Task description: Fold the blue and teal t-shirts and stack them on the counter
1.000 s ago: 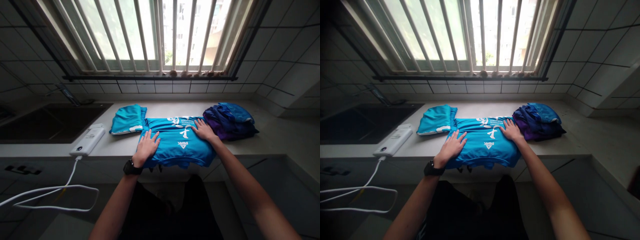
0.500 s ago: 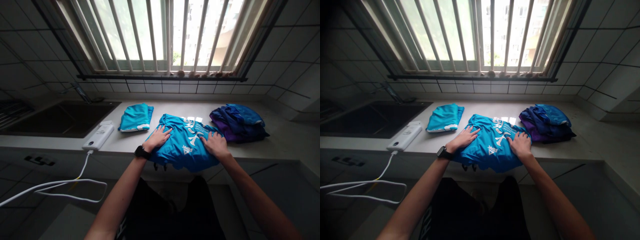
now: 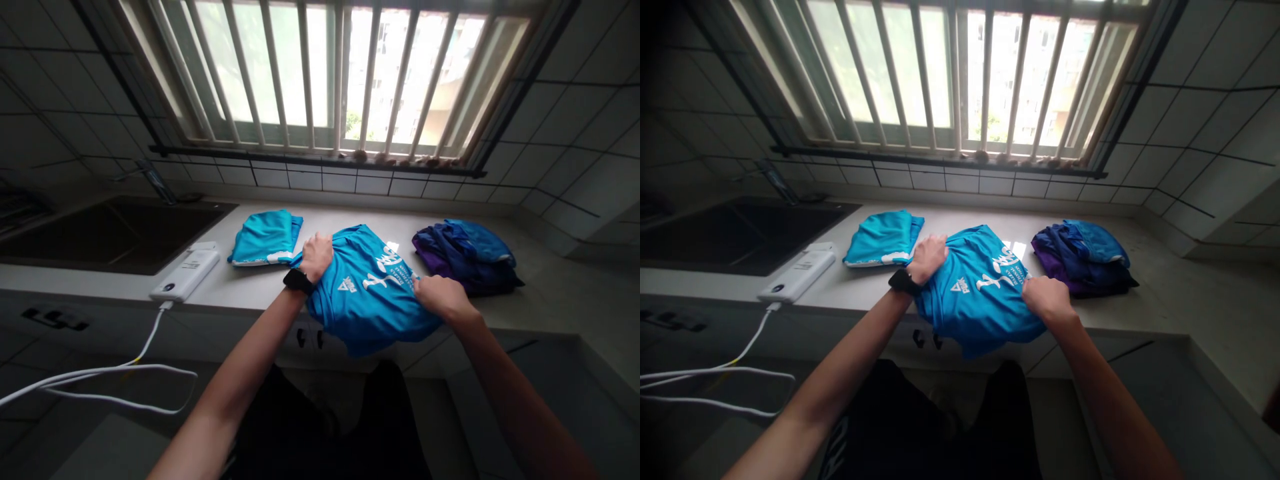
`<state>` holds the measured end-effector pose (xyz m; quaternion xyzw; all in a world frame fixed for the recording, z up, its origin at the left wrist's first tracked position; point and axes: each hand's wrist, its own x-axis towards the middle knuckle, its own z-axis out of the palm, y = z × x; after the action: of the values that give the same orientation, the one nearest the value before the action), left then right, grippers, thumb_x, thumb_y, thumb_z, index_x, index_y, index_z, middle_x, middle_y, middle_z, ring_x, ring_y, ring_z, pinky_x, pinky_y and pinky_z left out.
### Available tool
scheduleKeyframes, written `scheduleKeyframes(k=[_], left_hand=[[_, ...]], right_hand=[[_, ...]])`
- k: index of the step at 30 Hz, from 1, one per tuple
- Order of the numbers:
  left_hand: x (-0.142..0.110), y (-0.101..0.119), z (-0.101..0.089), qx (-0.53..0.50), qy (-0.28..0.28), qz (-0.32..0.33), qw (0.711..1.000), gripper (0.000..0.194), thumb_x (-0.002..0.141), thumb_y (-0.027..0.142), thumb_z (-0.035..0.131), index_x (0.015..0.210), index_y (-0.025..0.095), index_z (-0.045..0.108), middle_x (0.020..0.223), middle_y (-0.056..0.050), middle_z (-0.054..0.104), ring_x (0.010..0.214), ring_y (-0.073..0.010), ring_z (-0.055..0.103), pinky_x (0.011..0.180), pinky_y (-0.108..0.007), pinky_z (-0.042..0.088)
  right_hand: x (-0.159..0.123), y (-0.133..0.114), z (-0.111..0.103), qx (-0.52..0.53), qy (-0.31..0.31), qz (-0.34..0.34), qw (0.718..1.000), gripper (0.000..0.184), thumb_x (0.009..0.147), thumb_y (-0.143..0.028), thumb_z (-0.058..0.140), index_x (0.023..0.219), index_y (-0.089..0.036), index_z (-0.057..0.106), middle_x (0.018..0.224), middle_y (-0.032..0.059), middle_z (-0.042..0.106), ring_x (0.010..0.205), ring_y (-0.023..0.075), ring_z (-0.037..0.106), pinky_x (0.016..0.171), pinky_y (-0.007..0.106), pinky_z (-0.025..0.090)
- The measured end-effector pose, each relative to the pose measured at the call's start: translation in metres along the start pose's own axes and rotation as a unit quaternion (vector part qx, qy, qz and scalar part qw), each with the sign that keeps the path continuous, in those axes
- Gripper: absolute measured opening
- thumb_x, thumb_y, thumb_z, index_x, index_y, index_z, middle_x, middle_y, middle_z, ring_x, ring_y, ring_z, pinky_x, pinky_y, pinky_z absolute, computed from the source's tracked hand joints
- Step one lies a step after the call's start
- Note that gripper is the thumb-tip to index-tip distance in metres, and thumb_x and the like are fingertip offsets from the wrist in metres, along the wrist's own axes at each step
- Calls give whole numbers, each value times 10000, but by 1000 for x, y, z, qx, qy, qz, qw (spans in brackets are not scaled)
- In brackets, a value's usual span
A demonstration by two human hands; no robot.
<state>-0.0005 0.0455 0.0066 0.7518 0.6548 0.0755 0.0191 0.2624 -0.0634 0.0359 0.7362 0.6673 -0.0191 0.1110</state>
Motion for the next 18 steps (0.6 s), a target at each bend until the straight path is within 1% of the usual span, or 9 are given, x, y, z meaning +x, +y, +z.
scheduleKeyframes(k=[1,2,4,6,8,11,14,16,18], left_hand=[[-10,0,1,-8,-30,-11,999,615,1047,527,388,1507,140,521,1393,-265,628,1255,-403,646,1005,-495,523],[-18,-1,4,-14,-71,-2,997,720,990,662,447,1514,174,522,1400,-252,633,1261,-427,639,1000,-505,525],[-26,-6,12,-16,-147,43,988,903,860,823,531,1563,259,478,1509,-225,568,1378,-477,540,1056,-546,484],[-23,-14,19,-10,-188,74,979,931,853,833,530,1613,310,403,1645,-198,415,1511,-499,357,1142,-599,390],[-9,-22,21,-4,-192,94,977,856,918,776,487,1633,321,362,1703,-171,312,1569,-474,240,1194,-611,317],[18,-32,18,7,-183,122,976,724,1001,659,431,1635,318,353,1730,-135,248,1603,-408,176,1238,-563,273],[31,-31,13,30,-123,95,987,619,1046,504,422,1617,265,407,1728,-147,256,1604,-376,201,1254,-511,269],[26,-23,13,45,-54,77,995,587,1043,400,442,1600,213,441,1712,-172,292,1598,-364,234,1258,-487,276],[8,-10,16,40,0,71,997,602,1036,369,442,1602,167,426,1689,-204,333,1576,-362,294,1243,-478,313]], right_hand=[[4,3,1,22,20,-25,999,562,1067,-321,268,1166,-113,780,1166,247,757,1094,368,740,918,452,560],[10,6,3,47,46,-68,996,555,1073,-331,264,1202,-121,762,1202,230,749,1125,354,727,966,452,549],[27,4,8,93,94,-181,974,500,1072,-320,306,1323,-142,700,1362,185,690,1276,311,651,1097,416,488],[48,-5,13,114,109,-265,951,489,1062,-310,365,1460,-158,604,1555,142,552,1463,278,487,1216,389,379],[69,-20,19,110,90,-282,949,532,1063,-327,381,1559,-176,505,1677,107,388,1567,280,320,1274,425,290],[94,-42,26,104,45,-258,959,575,1086,-386,329,1640,-235,372,1740,49,226,1610,304,186,1290,523,229],[105,-56,33,114,27,-217,969,602,1103,-449,241,1670,-253,283,1753,33,155,1620,321,121,1281,609,182],[107,-60,37,125,37,-188,973,614,1102,-471,202,1676,-261,261,1755,33,137,1622,322,111,1276,632,169],[108,-63,39,136,47,-166,976,621,1098,-483,184,1676,-271,264,1754,31,142,1621,321,121,1272,638,176]])
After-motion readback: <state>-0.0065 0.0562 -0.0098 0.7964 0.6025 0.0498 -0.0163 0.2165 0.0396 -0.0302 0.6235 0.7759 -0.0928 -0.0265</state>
